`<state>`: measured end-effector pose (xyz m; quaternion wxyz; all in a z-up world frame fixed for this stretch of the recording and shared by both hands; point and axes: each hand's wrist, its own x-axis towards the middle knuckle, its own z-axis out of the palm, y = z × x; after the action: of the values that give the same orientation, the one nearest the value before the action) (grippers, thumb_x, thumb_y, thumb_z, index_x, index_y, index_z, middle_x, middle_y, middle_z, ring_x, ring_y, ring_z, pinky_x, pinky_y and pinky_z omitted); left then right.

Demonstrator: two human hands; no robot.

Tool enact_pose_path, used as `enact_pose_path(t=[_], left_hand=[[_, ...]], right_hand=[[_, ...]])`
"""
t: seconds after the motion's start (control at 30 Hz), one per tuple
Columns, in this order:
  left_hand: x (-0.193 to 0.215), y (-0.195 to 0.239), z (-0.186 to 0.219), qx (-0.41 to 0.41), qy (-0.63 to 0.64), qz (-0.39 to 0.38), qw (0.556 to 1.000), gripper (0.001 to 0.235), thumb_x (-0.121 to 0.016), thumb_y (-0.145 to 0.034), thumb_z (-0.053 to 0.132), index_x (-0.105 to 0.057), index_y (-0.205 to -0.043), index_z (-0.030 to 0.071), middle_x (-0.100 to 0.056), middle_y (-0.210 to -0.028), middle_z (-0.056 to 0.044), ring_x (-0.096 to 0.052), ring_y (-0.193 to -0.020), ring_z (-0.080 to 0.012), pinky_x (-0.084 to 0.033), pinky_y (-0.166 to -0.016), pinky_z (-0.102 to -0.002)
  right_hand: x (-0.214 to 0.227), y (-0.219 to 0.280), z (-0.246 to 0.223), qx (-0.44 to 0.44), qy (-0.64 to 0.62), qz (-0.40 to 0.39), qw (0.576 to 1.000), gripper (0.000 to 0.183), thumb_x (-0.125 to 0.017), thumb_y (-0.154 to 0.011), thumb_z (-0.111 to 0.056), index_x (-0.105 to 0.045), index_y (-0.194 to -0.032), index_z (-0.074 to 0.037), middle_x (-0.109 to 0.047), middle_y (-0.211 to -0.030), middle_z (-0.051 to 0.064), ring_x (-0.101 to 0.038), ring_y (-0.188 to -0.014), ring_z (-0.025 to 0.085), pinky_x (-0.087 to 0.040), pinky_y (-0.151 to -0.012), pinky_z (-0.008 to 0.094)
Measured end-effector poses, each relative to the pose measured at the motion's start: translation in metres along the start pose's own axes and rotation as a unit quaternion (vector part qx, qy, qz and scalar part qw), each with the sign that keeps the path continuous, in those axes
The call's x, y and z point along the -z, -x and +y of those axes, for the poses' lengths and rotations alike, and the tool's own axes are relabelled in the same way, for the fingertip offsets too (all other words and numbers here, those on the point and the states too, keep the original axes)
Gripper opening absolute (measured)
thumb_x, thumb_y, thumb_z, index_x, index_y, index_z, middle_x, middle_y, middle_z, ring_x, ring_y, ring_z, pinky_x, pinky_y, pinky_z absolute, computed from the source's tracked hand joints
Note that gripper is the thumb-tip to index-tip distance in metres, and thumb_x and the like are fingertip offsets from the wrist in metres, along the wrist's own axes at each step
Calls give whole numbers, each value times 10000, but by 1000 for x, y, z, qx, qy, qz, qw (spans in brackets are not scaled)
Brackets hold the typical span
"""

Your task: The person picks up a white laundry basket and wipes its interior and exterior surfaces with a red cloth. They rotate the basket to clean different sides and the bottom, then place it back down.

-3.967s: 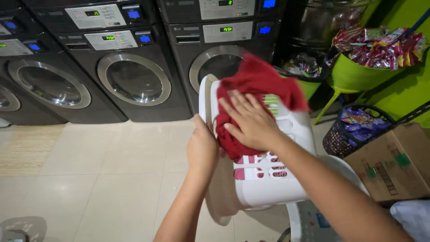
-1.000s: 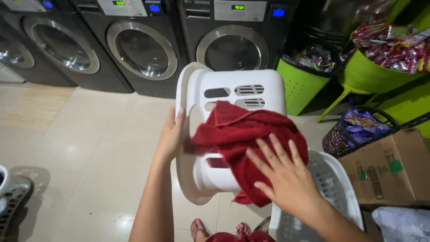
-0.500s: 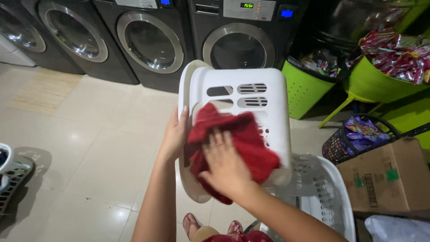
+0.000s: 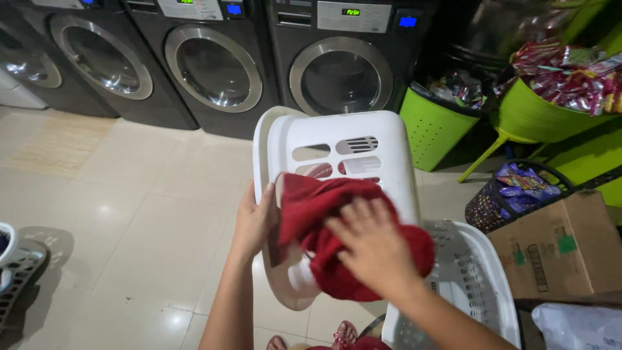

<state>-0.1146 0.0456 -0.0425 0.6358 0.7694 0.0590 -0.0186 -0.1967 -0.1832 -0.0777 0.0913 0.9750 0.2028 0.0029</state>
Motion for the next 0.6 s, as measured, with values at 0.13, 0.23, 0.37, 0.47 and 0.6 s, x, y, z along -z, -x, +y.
enact_pose_path(t=[0.13,0.23,0.37,0.47,0.6], left_hand=[[-3,-9,-25,42,87,-46,994,433,-525,-1012,361,-489,-1361,108,-636,-668,-189,-682,-535,-279,-573,-454,-398],[-4,-7,-24,25,26,-50,998,498,-526,-1037,349,-450,-1469,112,-694,-779,-285,-735,-649,-378,-615,-569,-504],[-6,9,-3,29,-37,-36,998,631,-558,-1003,419,-408,-1529,106,-640,-1231,-370,-666,-1130,-522,-539,-925,-644],[0,-6,-27,7,-72,-44,996,487,-531,-1021,442,-488,-1419,165,-663,-1234,-318,-614,-1192,-543,-505,-989,-642],[2,-4,-20,13,-68,-51,996,541,-516,-1029,419,-418,-1490,153,-625,-1251,-394,-600,-1193,-575,-498,-999,-670]], right_hand=[[-4,26,39,-131,25,108,985,601,-530,-864,-548,-574,-1401,-280,-525,-1504,111,-409,-1458,381,-168,-1239,640],[-3,24,44,-188,19,161,969,550,-575,-861,-454,-640,-1347,-204,-559,-1481,158,-428,-1466,399,-150,-1275,625],[18,-8,48,-235,0,166,958,583,-583,-905,-400,-588,-1422,-132,-491,-1550,204,-349,-1520,436,-138,-1264,630],[45,-51,51,-253,-29,161,954,606,-554,-944,-392,-556,-1469,-91,-446,-1586,234,-229,-1565,455,-129,-1233,656],[57,-110,60,-265,-12,163,950,634,-549,-950,-431,-523,-1507,-129,-447,-1593,202,-203,-1561,456,-123,-1206,698]])
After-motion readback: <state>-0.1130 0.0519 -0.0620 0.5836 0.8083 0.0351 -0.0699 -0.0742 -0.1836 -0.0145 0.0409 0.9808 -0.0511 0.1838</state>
